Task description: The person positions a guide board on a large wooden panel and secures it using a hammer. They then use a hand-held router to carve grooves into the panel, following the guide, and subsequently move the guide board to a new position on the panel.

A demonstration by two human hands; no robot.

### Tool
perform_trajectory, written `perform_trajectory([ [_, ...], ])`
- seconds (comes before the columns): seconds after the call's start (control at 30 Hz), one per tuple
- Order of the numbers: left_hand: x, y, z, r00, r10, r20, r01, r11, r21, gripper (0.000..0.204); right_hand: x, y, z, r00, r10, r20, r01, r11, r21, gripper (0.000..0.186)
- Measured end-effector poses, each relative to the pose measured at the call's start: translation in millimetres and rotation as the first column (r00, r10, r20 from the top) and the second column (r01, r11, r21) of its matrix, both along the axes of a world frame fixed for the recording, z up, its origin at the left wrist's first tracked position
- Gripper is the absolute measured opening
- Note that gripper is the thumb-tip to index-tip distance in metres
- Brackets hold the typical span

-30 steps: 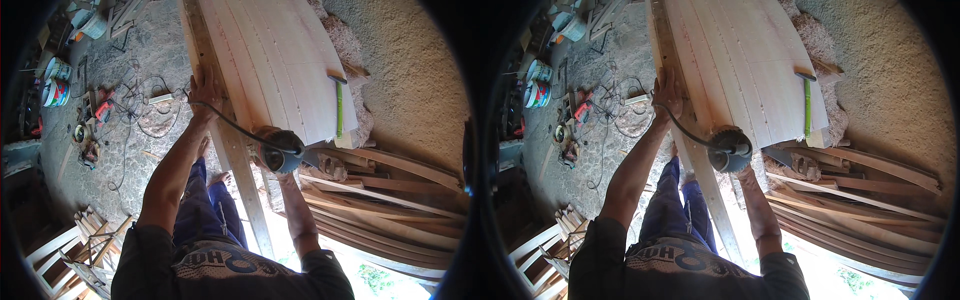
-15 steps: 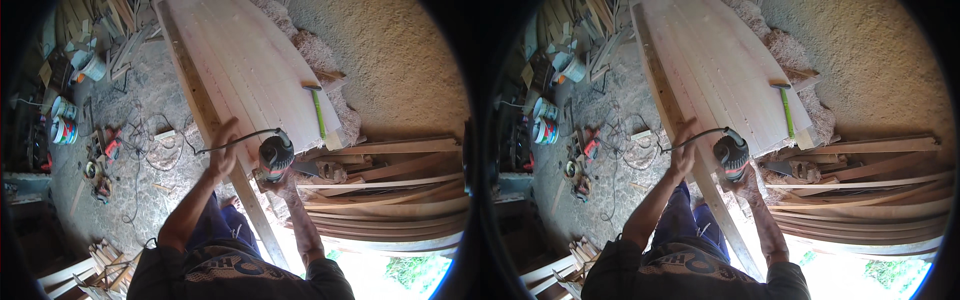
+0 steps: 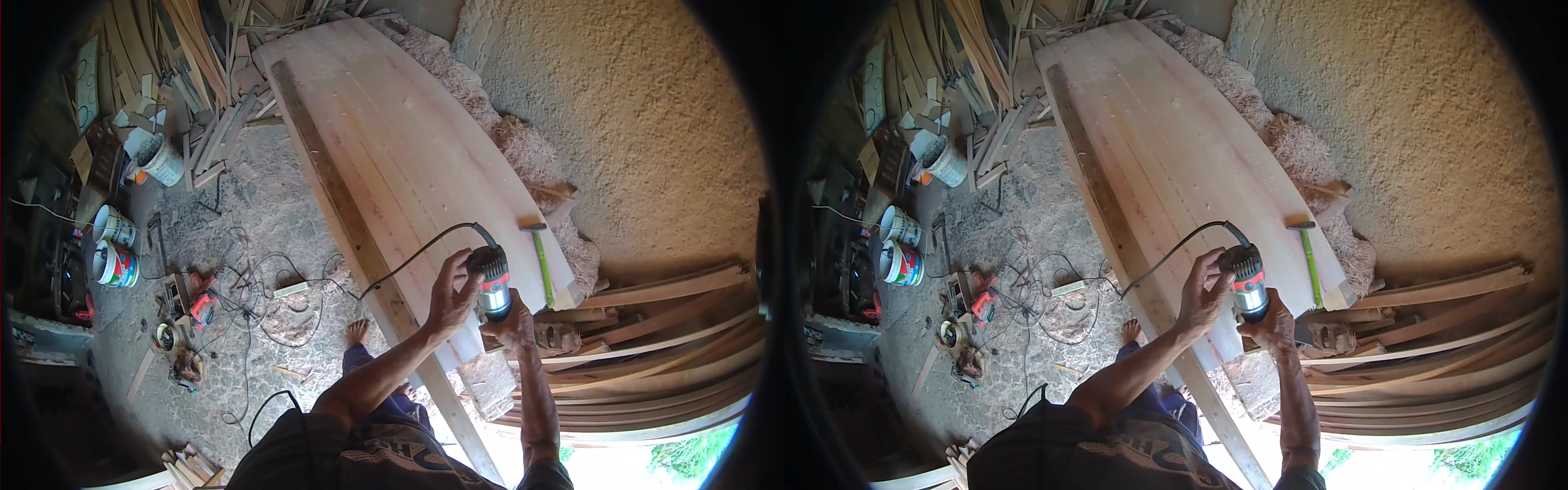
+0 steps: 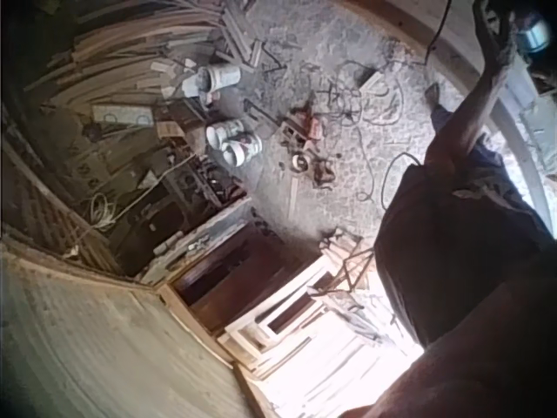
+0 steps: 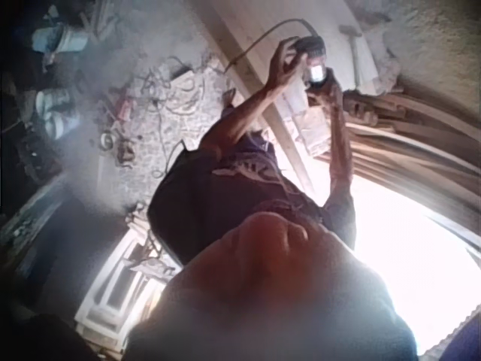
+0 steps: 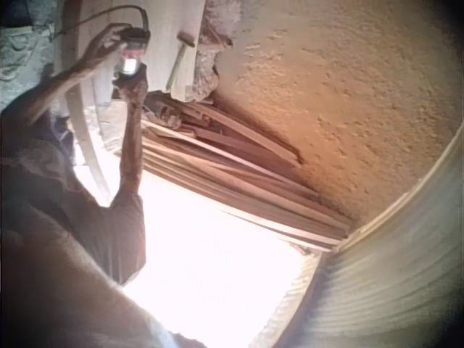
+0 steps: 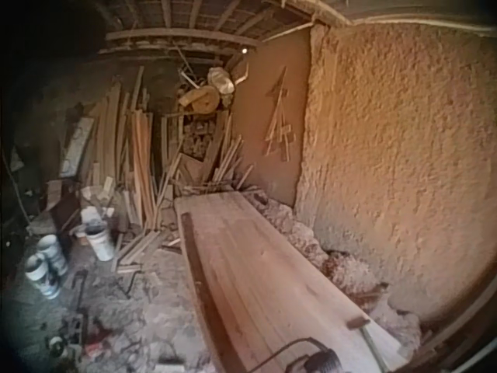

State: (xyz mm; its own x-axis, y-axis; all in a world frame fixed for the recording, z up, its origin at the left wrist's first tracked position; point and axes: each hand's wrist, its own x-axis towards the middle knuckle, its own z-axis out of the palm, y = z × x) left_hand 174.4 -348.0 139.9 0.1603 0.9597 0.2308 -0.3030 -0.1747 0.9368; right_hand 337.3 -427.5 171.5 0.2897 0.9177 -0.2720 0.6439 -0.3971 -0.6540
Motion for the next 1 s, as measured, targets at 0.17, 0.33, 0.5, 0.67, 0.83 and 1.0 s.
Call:
perform_trajectory([
  [0.17, -26.0, 65.8, 4.7, 0.976, 0.041, -0.212, -0.036, 0.999, 0.025, 0.055, 10.6, 90.1, 4.2, 0.999, -0.006, 0.04, 0.011, 0.992, -0.129, 0.069],
  [0.33, -100.6, 141.2, -31.8, 0.858, 0.271, -0.437, -0.181, 0.955, 0.236, 0.046, 30.5, 170.8, -11.1, 0.985, -0.014, -0.172, -0.024, 0.976, -0.216, 0.058],
  [0.5, -175.4, 240.0, -84.4, 0.403, 0.455, -0.794, -0.359, 0.877, 0.32, 0.068, 28.9, 221.0, -16.1, 0.974, -0.039, -0.222, -0.043, 0.934, -0.355, 0.055],
  [0.67, -179.1, 270.4, -100.1, 0.235, 0.27, -0.934, -0.363, 0.915, 0.173, 0.091, 49.5, 230.6, -31.7, 0.96, -0.044, -0.277, -0.08, 0.903, -0.421, 0.061],
  [0.83, -174.1, 270.8, -114.5, 0.129, 0.391, -0.911, -0.382, 0.868, 0.318, 0.086, 54.9, 238.5, -27.3, 0.974, -0.016, -0.226, -0.097, 0.871, -0.481, 0.066],
  [1.0, -180.3, 274.1, -122.1, 0.136, 0.39, -0.911, -0.421, 0.855, 0.303, 0.074, 42.7, 248.9, -5.4, 0.993, 0.077, -0.09, -0.114, 0.828, -0.549, 0.074],
])
